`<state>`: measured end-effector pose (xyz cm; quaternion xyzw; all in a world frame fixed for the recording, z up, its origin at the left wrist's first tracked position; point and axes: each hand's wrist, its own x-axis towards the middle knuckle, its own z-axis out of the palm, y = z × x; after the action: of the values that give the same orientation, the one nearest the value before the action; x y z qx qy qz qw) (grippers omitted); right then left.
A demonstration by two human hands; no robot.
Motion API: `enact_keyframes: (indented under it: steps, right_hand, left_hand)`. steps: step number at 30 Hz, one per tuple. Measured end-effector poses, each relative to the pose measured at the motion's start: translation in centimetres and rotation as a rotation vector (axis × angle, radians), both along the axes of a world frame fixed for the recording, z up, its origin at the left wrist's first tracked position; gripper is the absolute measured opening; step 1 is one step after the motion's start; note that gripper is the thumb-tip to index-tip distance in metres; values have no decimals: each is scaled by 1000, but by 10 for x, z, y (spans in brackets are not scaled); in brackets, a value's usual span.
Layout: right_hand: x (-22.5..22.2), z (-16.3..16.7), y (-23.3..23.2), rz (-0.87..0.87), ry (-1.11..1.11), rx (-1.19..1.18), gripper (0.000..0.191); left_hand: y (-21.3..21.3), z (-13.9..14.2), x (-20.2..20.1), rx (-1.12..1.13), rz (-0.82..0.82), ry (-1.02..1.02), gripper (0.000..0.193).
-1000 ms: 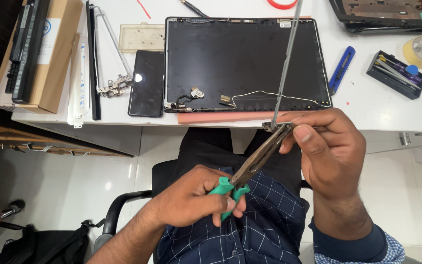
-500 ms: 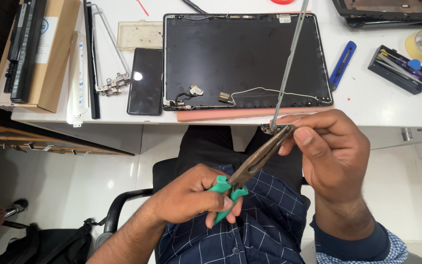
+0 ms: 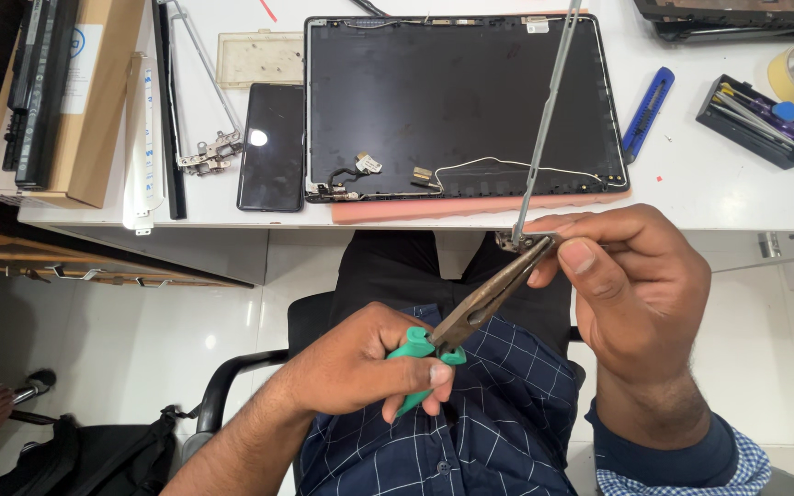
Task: The person uses pliers to hold a small metal hinge and a soldering iron to apply heat to a wire connection on the hinge. The person repeatedly adjusts the hinge and wire while soldering, then sets the tools down and picks them up again to continue the process.
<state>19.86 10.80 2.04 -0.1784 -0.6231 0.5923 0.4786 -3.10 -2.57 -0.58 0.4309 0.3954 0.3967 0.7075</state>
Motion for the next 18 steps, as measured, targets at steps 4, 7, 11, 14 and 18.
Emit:
enact_keyframes:
  steps: [4, 7, 11, 14, 18]
  right_hand:
    - [1, 2, -4, -16, -18, 5, 20]
    - [2, 2, -5, -21, -24, 15, 20]
    - [2, 3, -6, -10, -33, 41, 20]
    - [1, 3, -6, -2, -28, 46, 20]
    - [1, 3, -6, 0, -13, 46, 19]
  left_hand:
    - [-1, 2, 2, -35, 12, 91, 32]
    - [-1, 4, 3, -67, 19, 116, 35]
    - [-3, 7, 4, -76, 8, 157, 35]
    - [-2, 7, 4, -59, 2, 130, 33]
    - [-2, 7, 4, -39, -10, 63, 31]
